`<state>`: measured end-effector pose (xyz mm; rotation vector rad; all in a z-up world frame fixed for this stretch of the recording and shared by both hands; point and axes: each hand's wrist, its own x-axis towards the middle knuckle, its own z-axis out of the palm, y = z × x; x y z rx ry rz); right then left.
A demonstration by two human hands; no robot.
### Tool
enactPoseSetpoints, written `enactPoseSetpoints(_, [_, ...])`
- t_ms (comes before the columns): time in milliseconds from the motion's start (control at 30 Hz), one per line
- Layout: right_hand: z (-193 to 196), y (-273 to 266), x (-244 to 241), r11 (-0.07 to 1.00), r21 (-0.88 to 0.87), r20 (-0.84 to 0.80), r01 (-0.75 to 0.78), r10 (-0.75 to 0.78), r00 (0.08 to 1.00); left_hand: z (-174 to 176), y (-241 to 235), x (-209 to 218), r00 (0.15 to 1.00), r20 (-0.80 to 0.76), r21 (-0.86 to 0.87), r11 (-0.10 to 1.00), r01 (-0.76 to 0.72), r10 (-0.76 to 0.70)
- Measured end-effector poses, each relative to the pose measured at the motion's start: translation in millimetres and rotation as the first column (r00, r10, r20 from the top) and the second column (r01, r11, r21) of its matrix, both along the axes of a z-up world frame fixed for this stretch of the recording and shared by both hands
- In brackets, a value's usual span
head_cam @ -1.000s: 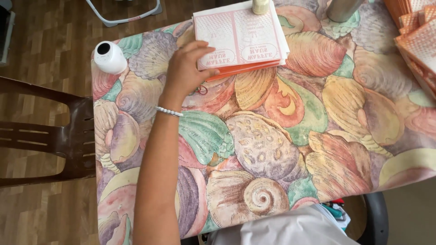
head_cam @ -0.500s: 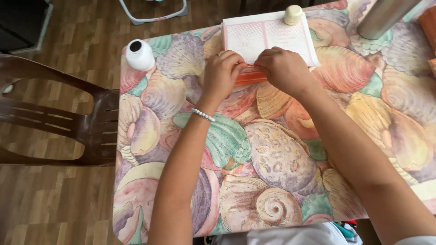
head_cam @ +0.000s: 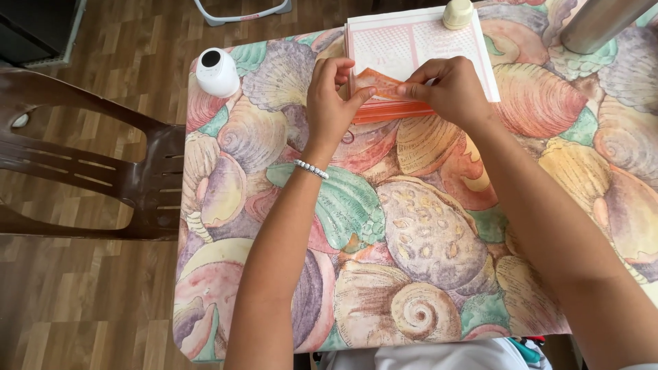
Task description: Folding printed paper sheets into bags on a table at a natural pace.
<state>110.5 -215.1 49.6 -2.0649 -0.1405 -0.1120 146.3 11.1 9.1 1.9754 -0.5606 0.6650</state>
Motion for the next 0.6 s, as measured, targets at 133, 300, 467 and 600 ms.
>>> enactPoseSetpoints(133, [-2, -1, 2, 1.000, 0.020, -0.022, 0.003, -0.002, 1.000, 3, 1, -4, 0.999, -0.021, 0.011, 1.000, -0.024, 0.024])
enactPoseSetpoints(300, [-5, 0, 4, 0.995, 0.065, -0.131, 0.075, -0.066, 0.989, 3, 2, -2, 0.988, -0.117, -0.020, 0.995, 0.102, -0.104])
enactPoseSetpoints(467, [6, 3, -5, 0.999, -0.028, -0.064, 0.019, -0.021, 0.998, 15, -2, -10, 0.976, -0.167, -0.153, 0.981, 0.117, -0.142])
enactPoseSetpoints(600, [-6, -1, 0, 0.931, -0.339, 0.384, -0.131, 0.265, 0.885, 14, -5, -6, 0.977, -0.069, -0.302, 0.938, 0.173, -0.203])
